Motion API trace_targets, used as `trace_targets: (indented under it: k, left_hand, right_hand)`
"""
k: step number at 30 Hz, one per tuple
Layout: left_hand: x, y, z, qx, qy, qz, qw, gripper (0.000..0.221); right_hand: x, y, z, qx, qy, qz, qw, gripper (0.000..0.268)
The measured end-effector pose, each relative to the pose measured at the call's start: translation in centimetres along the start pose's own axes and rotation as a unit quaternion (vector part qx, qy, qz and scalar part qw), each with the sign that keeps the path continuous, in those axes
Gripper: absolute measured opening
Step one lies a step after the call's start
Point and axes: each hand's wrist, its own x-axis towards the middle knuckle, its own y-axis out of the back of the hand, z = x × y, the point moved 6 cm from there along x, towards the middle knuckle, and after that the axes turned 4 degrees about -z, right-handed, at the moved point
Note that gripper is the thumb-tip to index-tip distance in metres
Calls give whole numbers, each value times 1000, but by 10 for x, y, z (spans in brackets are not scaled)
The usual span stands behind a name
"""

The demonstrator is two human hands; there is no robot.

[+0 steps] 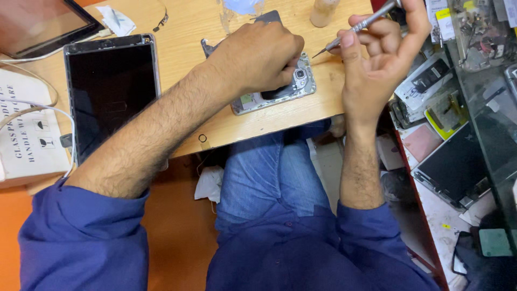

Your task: The person uses a precision screwdriver to remove screws from a disassembled smartphone back housing. They then apply a liquid from a small bottle to the interior of the housing and continue to scrape and clean the surface with the screwdriver.

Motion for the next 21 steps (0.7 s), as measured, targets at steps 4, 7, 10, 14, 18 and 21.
trace_targets:
  k: [4, 7, 10, 14, 18, 21]
  left_hand:
    - [11, 0, 6, 58, -24, 20, 998, 10]
    - [19, -3, 11, 107, -22, 24, 994, 14]
    - [23, -8, 14, 124, -21, 16, 992, 14]
    - [20, -10, 17, 126, -35, 41, 991, 11]
    - [12, -8, 15, 120, -50, 72, 989, 10]
    - [14, -11, 11, 111, -33, 50, 992, 12]
  right_hand:
    - [1, 6, 7, 41, -45, 16, 998, 65]
    - [1, 5, 7, 43, -40, 9, 998, 66]
    - [2, 6, 8, 41, -35, 11, 998, 66]
    - [2, 8, 11, 53, -42, 20, 997, 68]
    - [0, 8, 12, 52, -45, 20, 997, 69]
    - [-1, 9, 11, 54, -43, 16, 997, 68]
